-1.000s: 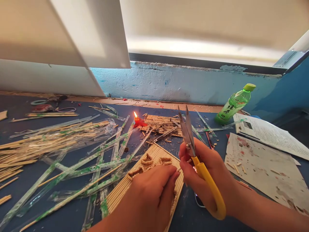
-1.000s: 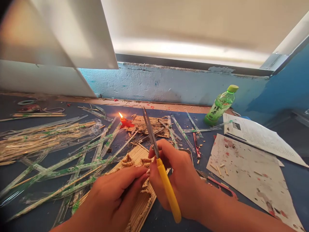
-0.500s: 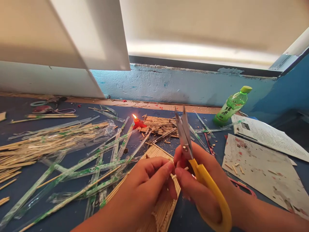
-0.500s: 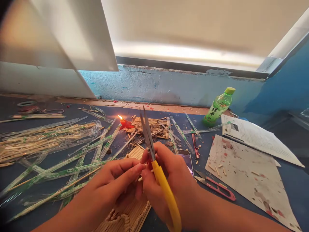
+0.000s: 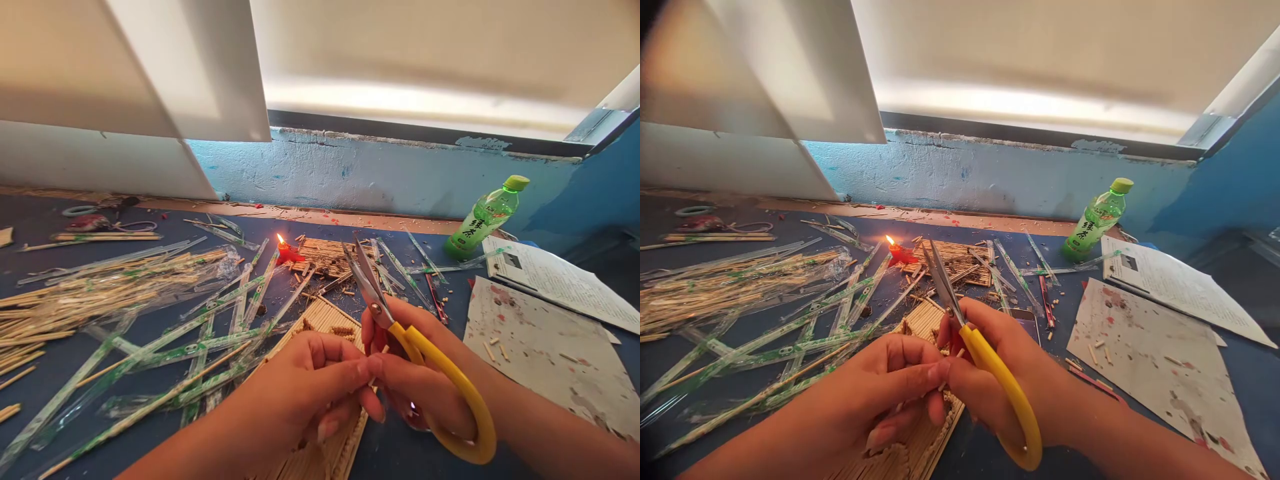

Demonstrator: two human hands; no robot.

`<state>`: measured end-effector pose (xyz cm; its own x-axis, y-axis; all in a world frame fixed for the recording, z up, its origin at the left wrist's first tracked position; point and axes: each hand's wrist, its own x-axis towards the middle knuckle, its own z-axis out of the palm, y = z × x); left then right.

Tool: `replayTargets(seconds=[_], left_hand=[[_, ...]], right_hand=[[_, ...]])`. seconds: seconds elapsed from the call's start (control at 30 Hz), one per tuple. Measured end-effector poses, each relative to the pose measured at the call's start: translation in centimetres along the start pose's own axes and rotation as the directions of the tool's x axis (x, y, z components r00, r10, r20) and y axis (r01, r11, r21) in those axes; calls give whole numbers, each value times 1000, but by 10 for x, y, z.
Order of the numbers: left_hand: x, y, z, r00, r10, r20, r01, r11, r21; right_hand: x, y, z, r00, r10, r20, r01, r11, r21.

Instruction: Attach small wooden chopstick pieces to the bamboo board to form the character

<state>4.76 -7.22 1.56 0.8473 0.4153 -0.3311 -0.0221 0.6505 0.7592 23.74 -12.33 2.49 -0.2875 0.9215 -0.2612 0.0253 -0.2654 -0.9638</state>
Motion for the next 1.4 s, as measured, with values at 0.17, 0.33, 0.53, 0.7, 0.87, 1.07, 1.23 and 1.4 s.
replayTargets(seconds=[0.17, 0.33, 0.53, 0.7, 0.87, 1.07, 1.23, 1.4], left_hand=[[0, 0, -1, 986, 34, -162, -30, 999, 24], [2, -2, -5, 969, 64, -238, -55, 997, 46], [1, -3, 1, 971, 75, -226, -68, 997, 39], [1, -2, 1, 980, 26, -199, -25, 1000, 8], [1, -3, 0, 978, 13, -210, -10, 1000, 18], [0, -4, 2, 963, 26, -267, -10, 998, 60], [0, -5, 0, 960, 23, -280, 3, 996, 90], [1, -6, 0, 956, 22, -291, 6, 996, 93]], right_hand=[[4, 5, -2, 921, -308, -238, 274, 948, -163], [9, 12, -3, 812, -499, -302, 417, 859, -297], [12, 11, -4, 806, -539, -245, 455, 829, -326], [11, 9, -6, 842, -499, -205, 405, 836, -370], [10, 10, -6, 865, -469, -177, 382, 845, -374], [8, 11, -7, 864, -493, -104, 421, 820, -388], [10, 13, -7, 868, -484, -114, 404, 820, -405], [10, 17, -6, 880, -455, -135, 363, 828, -427]])
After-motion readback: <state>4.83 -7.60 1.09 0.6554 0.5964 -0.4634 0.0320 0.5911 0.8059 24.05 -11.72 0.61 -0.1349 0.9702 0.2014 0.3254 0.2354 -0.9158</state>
